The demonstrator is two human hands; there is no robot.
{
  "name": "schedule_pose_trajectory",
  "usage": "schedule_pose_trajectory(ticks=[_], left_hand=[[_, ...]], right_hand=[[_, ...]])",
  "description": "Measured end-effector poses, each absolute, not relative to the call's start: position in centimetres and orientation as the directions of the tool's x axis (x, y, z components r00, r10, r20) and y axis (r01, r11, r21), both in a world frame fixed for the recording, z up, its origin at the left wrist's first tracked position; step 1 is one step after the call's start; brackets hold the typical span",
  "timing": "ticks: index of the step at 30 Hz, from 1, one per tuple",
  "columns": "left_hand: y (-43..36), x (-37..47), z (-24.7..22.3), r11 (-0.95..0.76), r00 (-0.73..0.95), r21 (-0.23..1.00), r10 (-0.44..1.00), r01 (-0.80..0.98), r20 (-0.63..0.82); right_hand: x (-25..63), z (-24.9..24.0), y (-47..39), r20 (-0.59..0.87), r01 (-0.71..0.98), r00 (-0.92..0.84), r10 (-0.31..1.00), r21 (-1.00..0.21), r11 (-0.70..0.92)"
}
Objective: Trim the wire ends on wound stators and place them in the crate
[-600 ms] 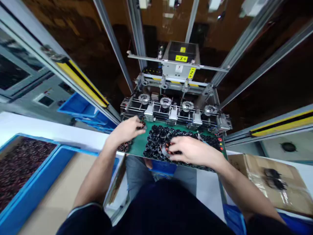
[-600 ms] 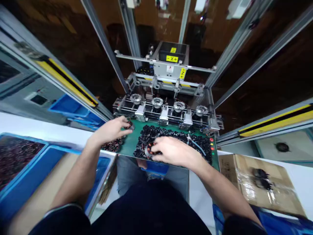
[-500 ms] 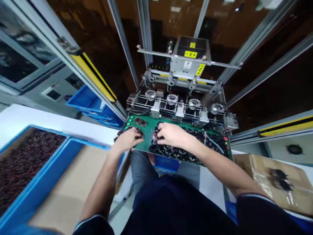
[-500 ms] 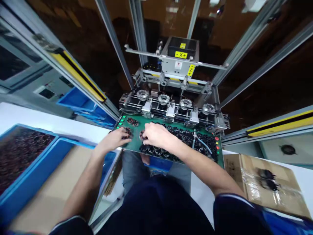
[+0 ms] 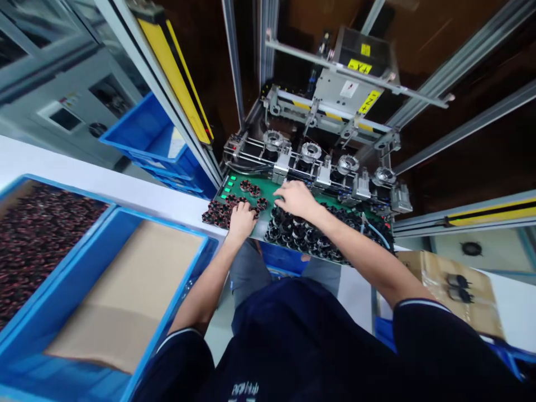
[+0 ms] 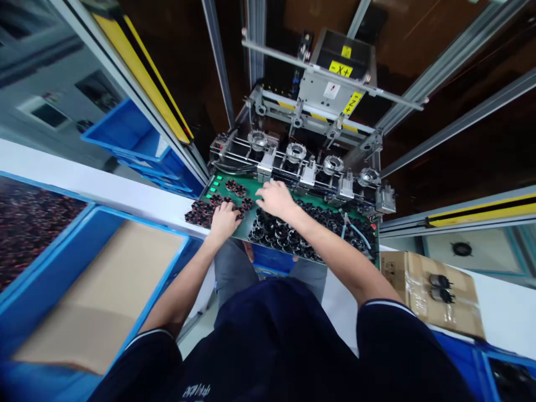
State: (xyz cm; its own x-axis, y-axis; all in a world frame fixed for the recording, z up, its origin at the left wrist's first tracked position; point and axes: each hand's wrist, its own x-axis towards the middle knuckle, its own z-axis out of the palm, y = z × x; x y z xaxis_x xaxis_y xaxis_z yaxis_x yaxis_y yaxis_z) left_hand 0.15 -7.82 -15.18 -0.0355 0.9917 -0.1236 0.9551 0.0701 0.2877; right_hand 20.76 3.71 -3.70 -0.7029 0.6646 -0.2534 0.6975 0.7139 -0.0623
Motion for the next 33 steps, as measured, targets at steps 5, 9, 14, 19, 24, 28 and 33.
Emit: schedule_pose_trajectory(ticks=[5, 9, 14, 19, 24, 28, 33], left_hand=[[-10.0, 1.6, -14.7, -0.069, 0.059, 0.463, 0.998, 0.884, 0.036], [-10.8, 4.5, -13.6, -0.351, 0.297, 0.512, 0.936, 0.784, 0.187], [-9.7, 6.9, -13.2, -0.343, 0.333, 0.367, 0.938, 0.865, 0.091], [-9.6, 6.6, -11.8, -0.373, 0.323, 0.443, 0.928, 0.815, 0.188], [-6.5, 5.6, -9.8, -0.282, -0.002, 0.794, 0.942, 0.539, 0.335], [1.4, 4.1, -7.7, -0.247, -0.211, 0.885, 0.913, 0.394, 0.349], [11.0, 1.9, -8.0, -0.282, -0.105, 0.7, 0.884, 0.656, 0.455]], right_hand=[[31.6, -3.3, -1.3, 0.046, 0.764, -0.633, 0.773, -0.129, 0.633], [32.6, -7.8, -6.1, 0.06, 0.701, -0.707, 0.705, -0.081, 0.709], [30.9, -10.8, -6.8, -0.015, 0.726, -0.687, 0.727, -0.069, 0.684], [33.3, -7.8, -6.5, 0.114, 0.713, -0.672, 0.732, -0.169, 0.68], [36.2, -2.3, -2.3, 0.243, 0.652, -0.511, 0.824, -0.515, 0.556], [36.8, -0.4, 5.9, 0.326, 0.547, -0.384, 0.864, -0.673, 0.497], [35.8, -3.7, 14.6, 0.292, 0.657, -0.281, 0.914, -0.636, 0.405]])
